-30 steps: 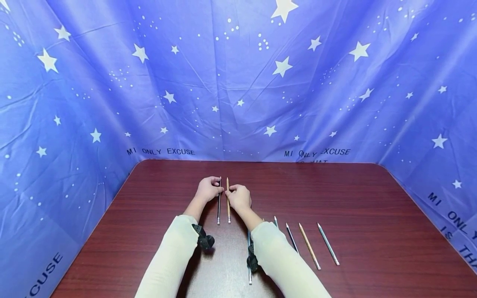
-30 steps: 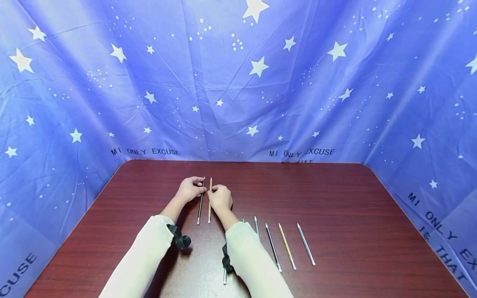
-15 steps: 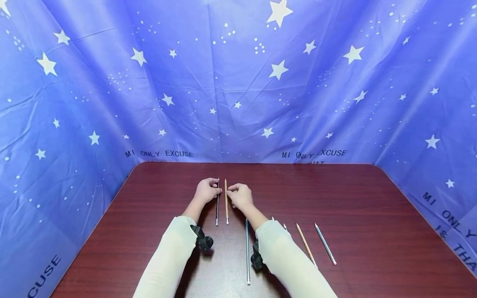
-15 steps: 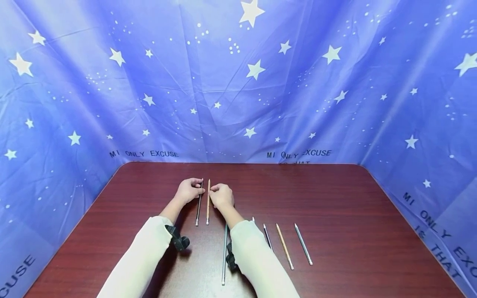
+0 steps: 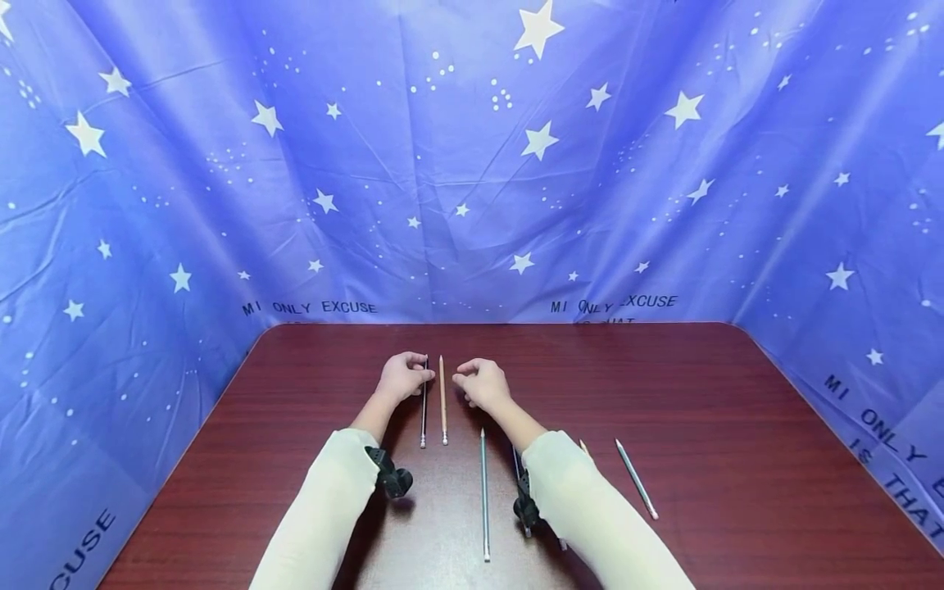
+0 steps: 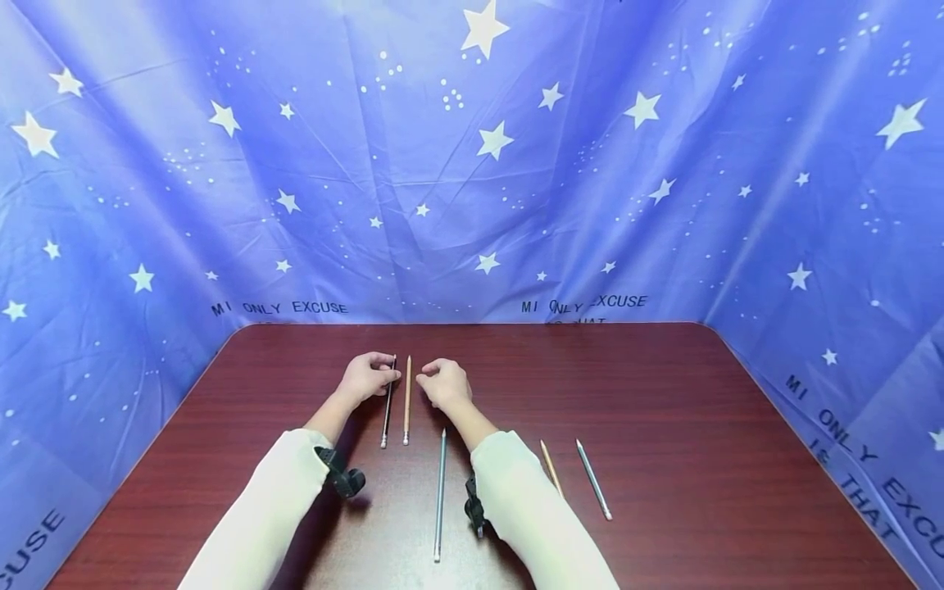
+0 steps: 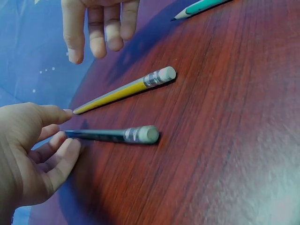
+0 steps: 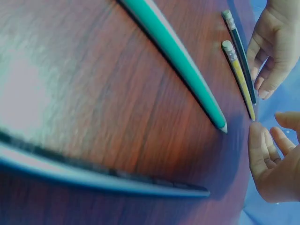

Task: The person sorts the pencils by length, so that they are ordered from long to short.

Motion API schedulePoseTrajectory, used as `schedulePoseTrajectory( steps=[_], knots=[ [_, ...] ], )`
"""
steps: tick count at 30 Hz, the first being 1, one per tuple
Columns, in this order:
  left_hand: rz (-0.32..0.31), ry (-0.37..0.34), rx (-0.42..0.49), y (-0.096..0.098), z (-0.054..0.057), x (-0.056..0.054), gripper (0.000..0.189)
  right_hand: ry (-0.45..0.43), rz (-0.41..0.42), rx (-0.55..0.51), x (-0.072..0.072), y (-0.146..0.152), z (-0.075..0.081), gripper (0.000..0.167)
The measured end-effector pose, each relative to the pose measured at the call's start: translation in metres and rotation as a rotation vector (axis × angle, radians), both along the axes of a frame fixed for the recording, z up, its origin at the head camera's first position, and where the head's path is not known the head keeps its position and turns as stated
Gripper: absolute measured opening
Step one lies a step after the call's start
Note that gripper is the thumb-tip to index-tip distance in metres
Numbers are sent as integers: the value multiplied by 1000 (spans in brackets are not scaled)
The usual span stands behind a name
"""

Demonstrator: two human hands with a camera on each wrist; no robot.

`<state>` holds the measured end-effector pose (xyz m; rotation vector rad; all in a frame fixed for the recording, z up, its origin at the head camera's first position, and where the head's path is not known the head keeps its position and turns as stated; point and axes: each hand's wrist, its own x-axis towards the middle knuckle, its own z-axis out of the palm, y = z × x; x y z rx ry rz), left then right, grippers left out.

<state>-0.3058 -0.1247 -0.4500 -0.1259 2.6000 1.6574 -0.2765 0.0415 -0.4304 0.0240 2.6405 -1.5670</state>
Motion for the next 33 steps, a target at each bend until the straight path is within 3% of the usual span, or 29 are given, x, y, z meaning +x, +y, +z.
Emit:
schedulePoseTrajectory(
  steps=[16,33],
  knots=[
    [-53,32,-35,-2,7,16,38,33,74,38,12,19,5,24],
    [-144,88,-60,7,20,36,36,41,157,45,35,43,22,29]
  ],
)
